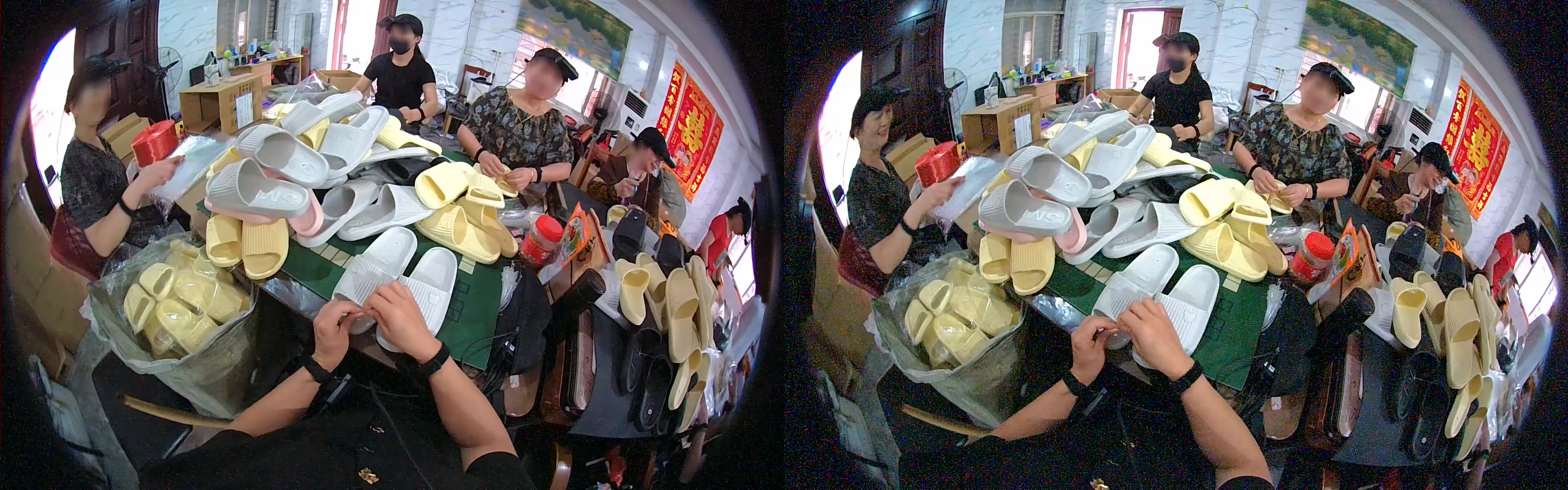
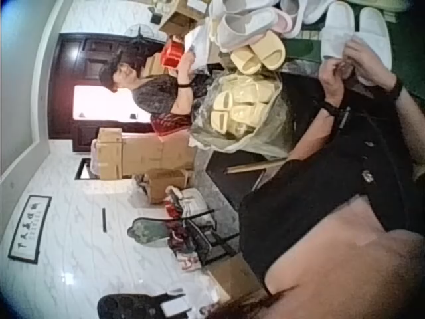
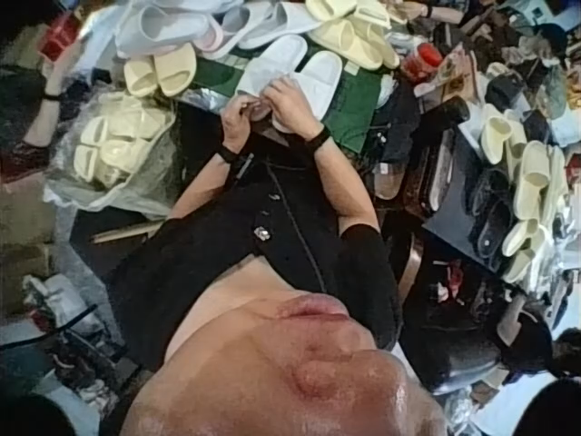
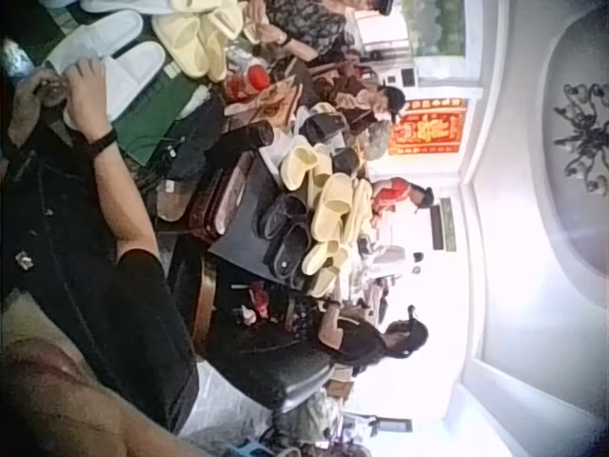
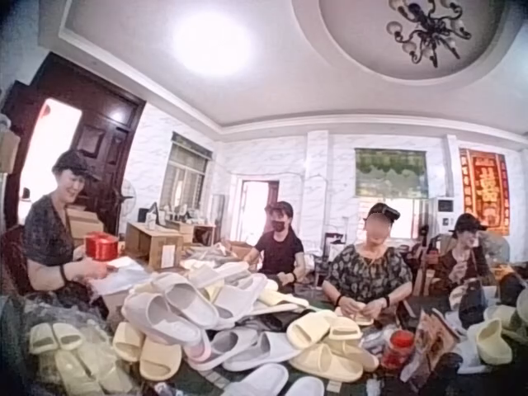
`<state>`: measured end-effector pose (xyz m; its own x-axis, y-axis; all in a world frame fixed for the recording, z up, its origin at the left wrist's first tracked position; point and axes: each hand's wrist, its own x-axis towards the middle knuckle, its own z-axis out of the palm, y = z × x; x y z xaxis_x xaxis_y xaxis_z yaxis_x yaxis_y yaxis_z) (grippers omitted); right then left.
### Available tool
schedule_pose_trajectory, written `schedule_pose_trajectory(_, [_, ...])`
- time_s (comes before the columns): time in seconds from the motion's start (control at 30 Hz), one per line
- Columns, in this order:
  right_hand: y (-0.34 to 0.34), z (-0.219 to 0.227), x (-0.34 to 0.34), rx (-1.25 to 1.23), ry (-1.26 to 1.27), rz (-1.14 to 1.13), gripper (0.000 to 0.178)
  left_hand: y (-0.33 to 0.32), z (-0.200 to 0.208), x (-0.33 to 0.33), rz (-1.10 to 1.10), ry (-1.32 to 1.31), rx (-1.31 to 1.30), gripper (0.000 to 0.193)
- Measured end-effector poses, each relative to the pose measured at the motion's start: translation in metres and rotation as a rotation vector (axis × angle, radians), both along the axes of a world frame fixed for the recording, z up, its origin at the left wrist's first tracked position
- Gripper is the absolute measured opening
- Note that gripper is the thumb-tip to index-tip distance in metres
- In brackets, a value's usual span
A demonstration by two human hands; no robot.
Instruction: The recorder and other workers are sorting and assembling different styles and colors of slides/sandals by pairing them and preparing them for further processing or packaging.
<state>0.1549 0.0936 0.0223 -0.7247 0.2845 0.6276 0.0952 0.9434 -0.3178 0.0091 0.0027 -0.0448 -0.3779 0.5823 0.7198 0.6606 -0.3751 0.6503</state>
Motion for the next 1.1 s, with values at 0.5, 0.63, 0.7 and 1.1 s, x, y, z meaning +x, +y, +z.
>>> schedule_pose_trajectory(0.5, [-0.0003, 0.0003, -0.0001, 0.022, 0.013, 0.014, 0.011, 0.0002, -0.0003, -0.0012, -0.019, 0.016, 0.034, 0.015])
schedule_pose_trajectory(0.63, [0.0005, -0.0007, -0.0004, 0.027, 0.000, 0.007, 0.010, -0.0005, -0.0007, -0.0026, -0.008, 0.073, 0.009, 0.016])
schedule_pose_trajectory(0.7, [0.0013, -0.0020, -0.0005, 0.017, 0.009, 0.008, 0.010, -0.0008, 0.0004, -0.0025, -0.006, 0.076, 0.005, 0.016])
schedule_pose_trajectory(1.1, [-0.0003, 0.0008, 0.0000, -0.032, 0.012, 0.020, 0.011, -0.0022, 0.0053, 0.0008, 0.032, 0.107, -0.009, 0.013])
